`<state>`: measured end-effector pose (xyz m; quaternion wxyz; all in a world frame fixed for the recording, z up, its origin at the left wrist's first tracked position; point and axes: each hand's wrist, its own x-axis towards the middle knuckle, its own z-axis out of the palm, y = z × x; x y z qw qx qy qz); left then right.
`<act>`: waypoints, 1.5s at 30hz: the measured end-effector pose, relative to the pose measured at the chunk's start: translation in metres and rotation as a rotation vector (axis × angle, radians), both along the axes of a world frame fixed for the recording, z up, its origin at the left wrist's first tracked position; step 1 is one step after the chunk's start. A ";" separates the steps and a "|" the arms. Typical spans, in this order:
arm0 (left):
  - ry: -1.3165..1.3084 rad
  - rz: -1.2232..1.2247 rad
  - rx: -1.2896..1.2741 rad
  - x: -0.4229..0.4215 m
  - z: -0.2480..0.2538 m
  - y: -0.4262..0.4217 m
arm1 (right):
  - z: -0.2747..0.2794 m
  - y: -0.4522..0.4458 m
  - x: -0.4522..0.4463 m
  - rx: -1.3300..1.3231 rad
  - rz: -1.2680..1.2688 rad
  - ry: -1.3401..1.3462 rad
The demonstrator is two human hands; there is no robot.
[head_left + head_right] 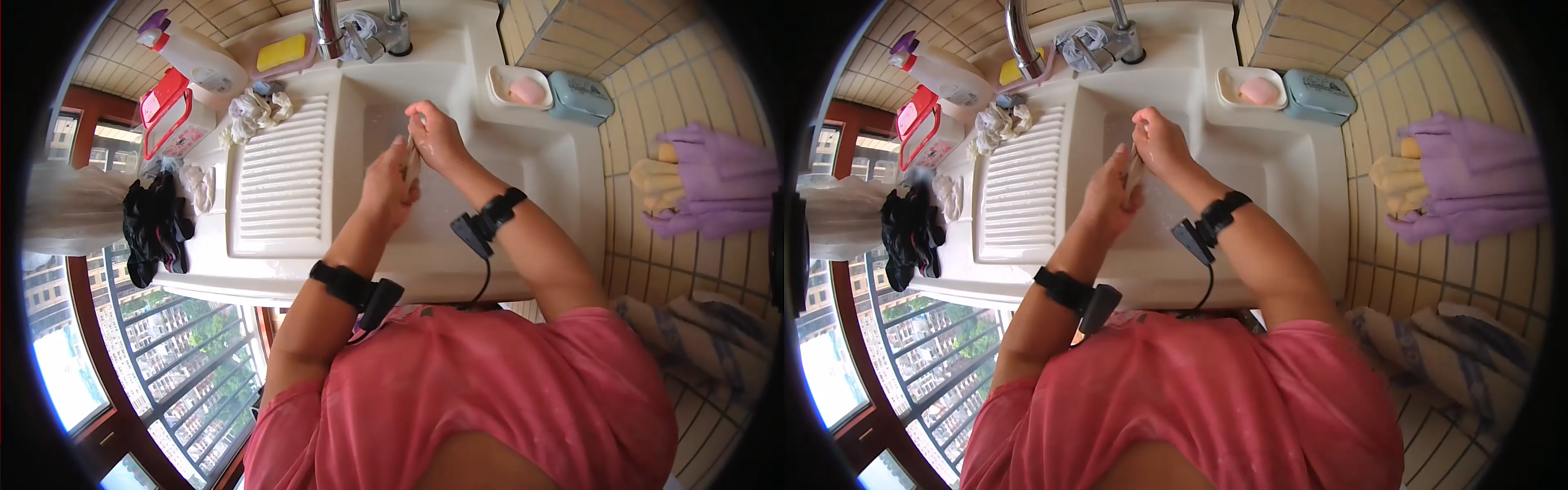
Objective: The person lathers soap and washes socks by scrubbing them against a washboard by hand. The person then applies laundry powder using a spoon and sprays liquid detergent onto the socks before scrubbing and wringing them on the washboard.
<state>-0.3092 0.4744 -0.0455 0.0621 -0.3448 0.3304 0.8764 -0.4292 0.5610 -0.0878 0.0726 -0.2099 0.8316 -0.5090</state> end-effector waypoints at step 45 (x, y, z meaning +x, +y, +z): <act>0.205 -0.001 -1.605 0.064 -0.013 -0.263 | 0.130 -0.089 0.059 -0.180 0.260 -0.538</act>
